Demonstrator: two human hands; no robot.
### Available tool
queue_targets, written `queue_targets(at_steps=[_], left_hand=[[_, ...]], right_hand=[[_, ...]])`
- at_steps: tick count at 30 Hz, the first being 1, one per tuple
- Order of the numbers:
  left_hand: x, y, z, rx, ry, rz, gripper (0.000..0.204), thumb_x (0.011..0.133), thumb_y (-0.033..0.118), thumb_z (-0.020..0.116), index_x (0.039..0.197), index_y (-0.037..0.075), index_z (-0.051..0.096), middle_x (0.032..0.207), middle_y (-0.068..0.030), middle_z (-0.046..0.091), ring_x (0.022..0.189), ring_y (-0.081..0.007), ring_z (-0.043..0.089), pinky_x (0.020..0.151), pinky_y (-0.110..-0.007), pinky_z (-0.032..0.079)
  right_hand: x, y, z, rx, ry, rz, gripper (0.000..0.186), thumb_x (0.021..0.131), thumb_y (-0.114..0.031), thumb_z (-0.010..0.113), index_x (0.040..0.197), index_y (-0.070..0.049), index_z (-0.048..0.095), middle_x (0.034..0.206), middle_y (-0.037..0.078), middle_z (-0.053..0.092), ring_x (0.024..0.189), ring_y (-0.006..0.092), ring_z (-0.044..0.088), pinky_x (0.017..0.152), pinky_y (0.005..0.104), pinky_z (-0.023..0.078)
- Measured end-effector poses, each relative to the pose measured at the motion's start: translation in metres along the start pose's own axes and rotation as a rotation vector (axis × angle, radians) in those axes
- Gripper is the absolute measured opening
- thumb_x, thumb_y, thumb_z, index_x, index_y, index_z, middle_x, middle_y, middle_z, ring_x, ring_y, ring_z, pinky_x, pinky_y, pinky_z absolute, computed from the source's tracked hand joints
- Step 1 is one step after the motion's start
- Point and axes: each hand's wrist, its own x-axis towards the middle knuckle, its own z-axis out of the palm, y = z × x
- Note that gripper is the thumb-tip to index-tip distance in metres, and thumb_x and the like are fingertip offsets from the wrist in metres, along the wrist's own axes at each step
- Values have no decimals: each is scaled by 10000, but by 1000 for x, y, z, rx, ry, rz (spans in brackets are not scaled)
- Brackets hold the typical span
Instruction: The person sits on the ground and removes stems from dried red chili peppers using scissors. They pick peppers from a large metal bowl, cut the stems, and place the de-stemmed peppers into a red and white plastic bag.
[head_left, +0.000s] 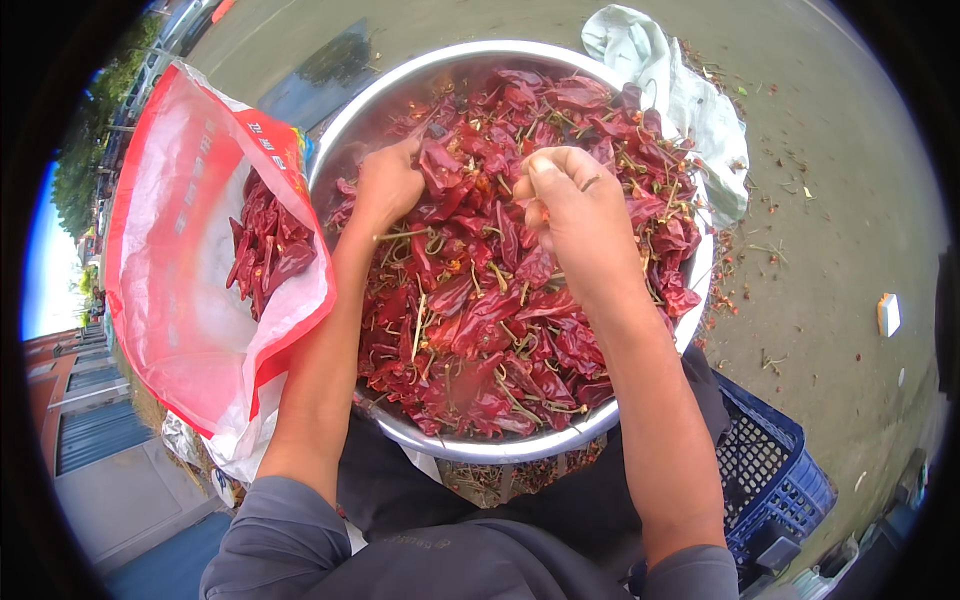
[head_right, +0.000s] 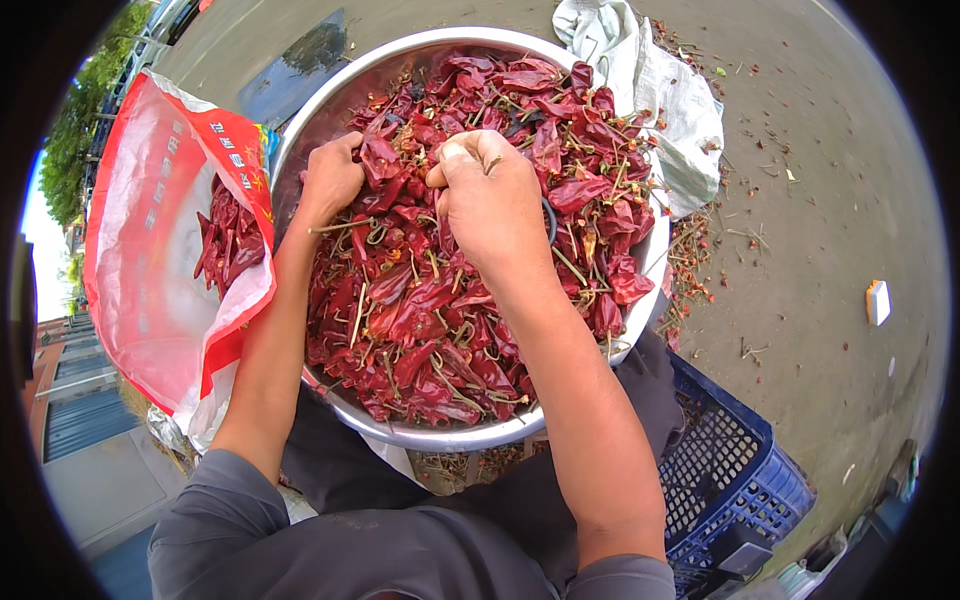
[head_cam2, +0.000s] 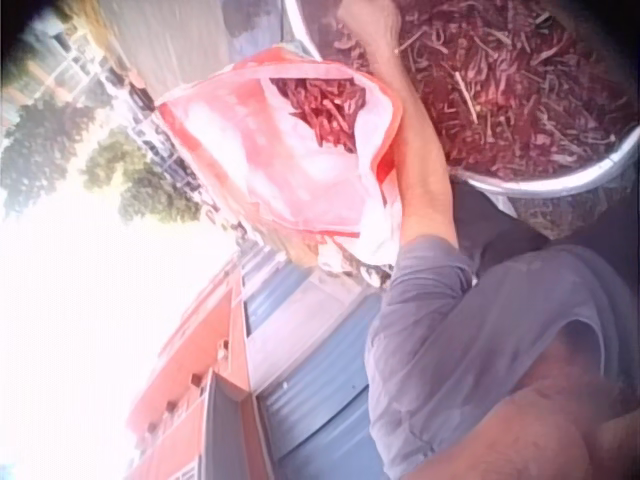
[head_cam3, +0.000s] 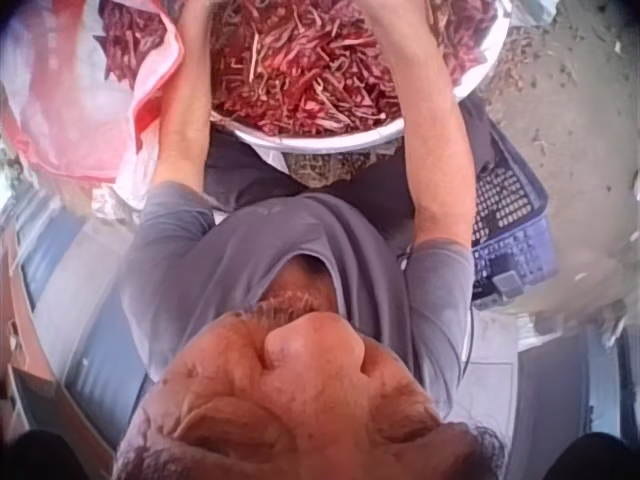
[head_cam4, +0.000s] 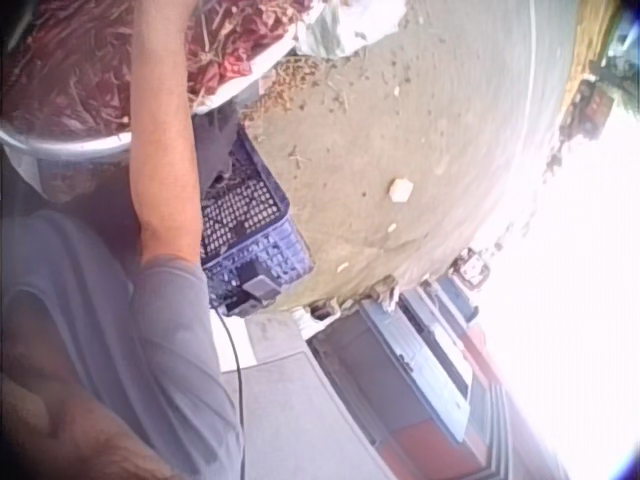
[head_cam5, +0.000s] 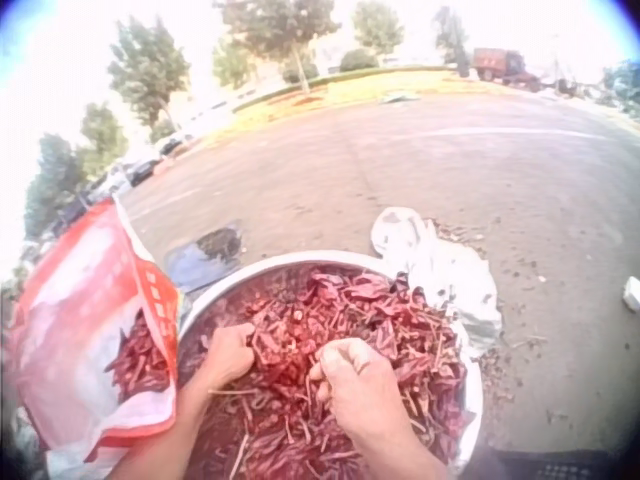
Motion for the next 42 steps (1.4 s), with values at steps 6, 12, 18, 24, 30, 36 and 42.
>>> queue_targets(at_steps=[6,12,18,24,30,36,42], left_hand=[[-100,19,-44,-346,73,1,358,827,52,730,1183,25,699,1065,-109,745,957,-183,692,898,-314,523],[-128,4,-36,-552,-22,124,455,815,65,780,1255,-1,681,1178,-92,707,1061,-157,654,970,-307,496],[-135,5,-39,-802,-155,78,456,820,80,794,1262,30,694,1109,-2,680,1013,-112,583,964,-287,459],[-132,-2,-33,-849,-135,-73,328,846,83,789,1162,29,717,1088,15,680,1011,-109,603,940,-288,470],[-136,18,-37,-585,-89,213,277,843,16,737,1116,-11,697,1050,-64,720,976,-114,643,898,-298,502],[-136,19,-36,-672,-12,168,174,885,62,730,1047,1,710,891,-94,715,787,-148,673,719,-319,528],[-135,19,-40,-488,24,285,130,885,69,714,1009,29,710,840,-122,645,774,-256,644,706,-366,495]], right_hand=[[5,22,10,-444,-50,-129,276,971,-250,617,971,16,688,837,120,711,749,215,664,731,377,527],[-10,20,29,-666,-229,-216,397,930,-380,714,987,13,700,832,189,712,791,289,701,755,406,536],[-6,30,31,-610,-216,-193,386,912,-372,737,998,3,712,813,151,705,752,240,678,726,367,533],[-9,32,35,-656,-235,-307,374,913,-360,734,893,9,677,744,178,681,692,298,672,658,395,522],[-11,56,38,-842,-265,-628,307,940,-277,699,851,6,621,706,228,643,697,429,660,614,481,513],[-19,46,46,-723,-231,-508,288,950,-249,677,825,2,612,696,220,644,694,424,664,613,501,513],[-17,46,40,-987,-266,-715,363,963,-321,645,754,-27,603,638,195,621,654,414,652,576,494,503]])
